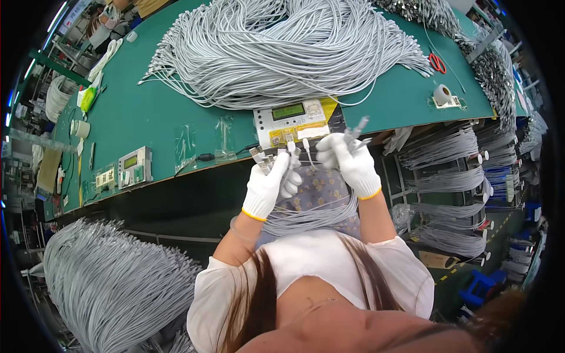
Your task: The person takes cables from a pile on a workbench, inserts their connectors into a testing device, and pulls the tested cables onto her lap.
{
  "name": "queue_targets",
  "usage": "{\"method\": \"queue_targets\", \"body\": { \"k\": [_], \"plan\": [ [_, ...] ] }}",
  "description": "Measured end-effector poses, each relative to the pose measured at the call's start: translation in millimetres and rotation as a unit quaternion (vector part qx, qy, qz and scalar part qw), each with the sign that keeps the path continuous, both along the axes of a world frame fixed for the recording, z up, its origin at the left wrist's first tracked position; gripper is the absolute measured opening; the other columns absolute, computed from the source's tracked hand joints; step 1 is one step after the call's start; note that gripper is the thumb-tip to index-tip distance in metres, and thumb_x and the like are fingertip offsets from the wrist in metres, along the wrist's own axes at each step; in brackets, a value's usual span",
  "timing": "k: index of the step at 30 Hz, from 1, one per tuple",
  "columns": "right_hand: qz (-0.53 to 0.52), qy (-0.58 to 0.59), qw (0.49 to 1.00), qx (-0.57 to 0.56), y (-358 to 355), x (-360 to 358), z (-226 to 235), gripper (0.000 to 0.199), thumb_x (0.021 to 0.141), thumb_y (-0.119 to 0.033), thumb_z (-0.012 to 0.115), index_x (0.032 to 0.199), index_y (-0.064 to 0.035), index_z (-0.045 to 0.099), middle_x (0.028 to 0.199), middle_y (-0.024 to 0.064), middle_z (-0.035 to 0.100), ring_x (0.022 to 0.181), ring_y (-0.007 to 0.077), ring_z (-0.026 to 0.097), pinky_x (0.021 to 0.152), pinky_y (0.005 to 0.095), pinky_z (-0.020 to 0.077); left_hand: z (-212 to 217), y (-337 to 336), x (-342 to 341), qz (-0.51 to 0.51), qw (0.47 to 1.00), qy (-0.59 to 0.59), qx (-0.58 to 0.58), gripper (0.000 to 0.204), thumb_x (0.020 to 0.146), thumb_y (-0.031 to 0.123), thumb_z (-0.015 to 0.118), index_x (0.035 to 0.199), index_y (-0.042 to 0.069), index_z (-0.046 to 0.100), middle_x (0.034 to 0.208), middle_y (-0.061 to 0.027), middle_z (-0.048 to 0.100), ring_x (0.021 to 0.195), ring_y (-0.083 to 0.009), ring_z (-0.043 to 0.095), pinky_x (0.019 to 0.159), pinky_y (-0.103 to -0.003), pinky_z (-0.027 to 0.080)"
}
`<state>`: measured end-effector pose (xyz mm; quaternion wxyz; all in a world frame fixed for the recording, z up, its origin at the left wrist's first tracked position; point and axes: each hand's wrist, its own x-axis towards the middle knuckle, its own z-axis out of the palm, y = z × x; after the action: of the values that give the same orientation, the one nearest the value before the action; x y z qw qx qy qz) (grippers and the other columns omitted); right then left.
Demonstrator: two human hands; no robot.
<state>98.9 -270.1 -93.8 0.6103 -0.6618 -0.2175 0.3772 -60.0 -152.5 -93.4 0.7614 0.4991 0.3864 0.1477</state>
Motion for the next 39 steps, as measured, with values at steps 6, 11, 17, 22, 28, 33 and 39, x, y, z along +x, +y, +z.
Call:
{"method": "queue_targets", "body": {
  "k": [6,11,17,22,28,33,39],
  "plan": [
    [0.044,0.086,0.983,0.155,3,-6,-15,0.031,0.103,-0.029,0.048,0.103,-0.0049,0.068,0.063,-0.0072,0.048,0.052,0.0025,0.038,0.049,0.0207,0.0316,0,-12,17,0.057,0.996,-0.048,-0.040,0.032,0.098,0.033,0.059,0.097,0.003,0.068,0.061,-0.0008,0.055,0.041,-0.0059,0.041,0.038,-0.021,0.030],
    [0.050,0.099,0.983,0.149,8,-10,-26,0.029,0.102,-0.028,0.048,0.101,-0.0064,0.067,0.066,-0.0059,0.049,0.054,0.0033,0.037,0.050,0.0207,0.0303,-11,-20,10,0.008,0.996,-0.055,-0.071,0.030,0.096,0.031,0.061,0.089,0.002,0.066,0.058,0.0009,0.053,0.038,-0.0055,0.036,0.035,-0.022,0.023],
    [0.100,0.089,0.986,0.099,0,-2,-15,0.034,0.100,-0.031,0.050,0.077,-0.0077,0.060,0.064,-0.0027,0.051,0.056,0.0061,0.042,0.051,0.0225,0.0323,-14,-13,20,0.041,0.994,-0.051,-0.085,0.041,0.097,0.040,0.057,0.084,0.002,0.064,0.050,-0.0043,0.052,0.035,-0.0121,0.042,0.033,-0.024,0.029],
    [0.011,-0.004,1.000,0.029,7,-16,-18,0.034,0.099,-0.032,0.053,0.085,-0.0041,0.066,0.077,0.0031,0.065,0.069,0.0094,0.057,0.063,0.0258,0.0449,-6,-2,17,-0.013,0.989,-0.030,-0.142,0.047,0.097,0.047,0.055,0.081,0.003,0.062,0.050,-0.0046,0.053,0.034,-0.0134,0.044,0.032,-0.025,0.032],
    [0.005,-0.027,0.998,-0.060,30,-37,-27,0.038,0.098,-0.038,0.056,0.088,-0.0031,0.069,0.076,0.0079,0.068,0.071,0.0139,0.063,0.069,0.0297,0.0488,-4,5,0,-0.084,0.996,0.034,-0.010,0.038,0.099,0.044,0.053,0.093,0.007,0.064,0.062,-0.0001,0.058,0.042,-0.0062,0.047,0.037,-0.021,0.033],
    [0.069,-0.044,0.995,-0.063,25,-35,-25,0.049,0.098,-0.044,0.049,0.077,-0.0023,0.066,0.067,0.0063,0.065,0.063,0.0161,0.061,0.062,0.0319,0.0480,-7,0,-7,-0.011,0.998,-0.011,0.063,0.035,0.100,0.038,0.053,0.092,0.005,0.064,0.062,-0.0002,0.059,0.045,-0.0055,0.048,0.039,-0.020,0.035],
    [0.007,-0.031,0.999,-0.018,37,-34,-32,0.048,0.097,-0.044,0.050,0.080,-0.0022,0.067,0.066,0.0075,0.064,0.063,0.0172,0.062,0.060,0.0332,0.0477,-15,8,-5,-0.051,0.997,0.047,0.025,0.036,0.099,0.037,0.056,0.085,0.004,0.064,0.056,0.0003,0.053,0.043,-0.0065,0.045,0.038,-0.021,0.031]
  ]
}}
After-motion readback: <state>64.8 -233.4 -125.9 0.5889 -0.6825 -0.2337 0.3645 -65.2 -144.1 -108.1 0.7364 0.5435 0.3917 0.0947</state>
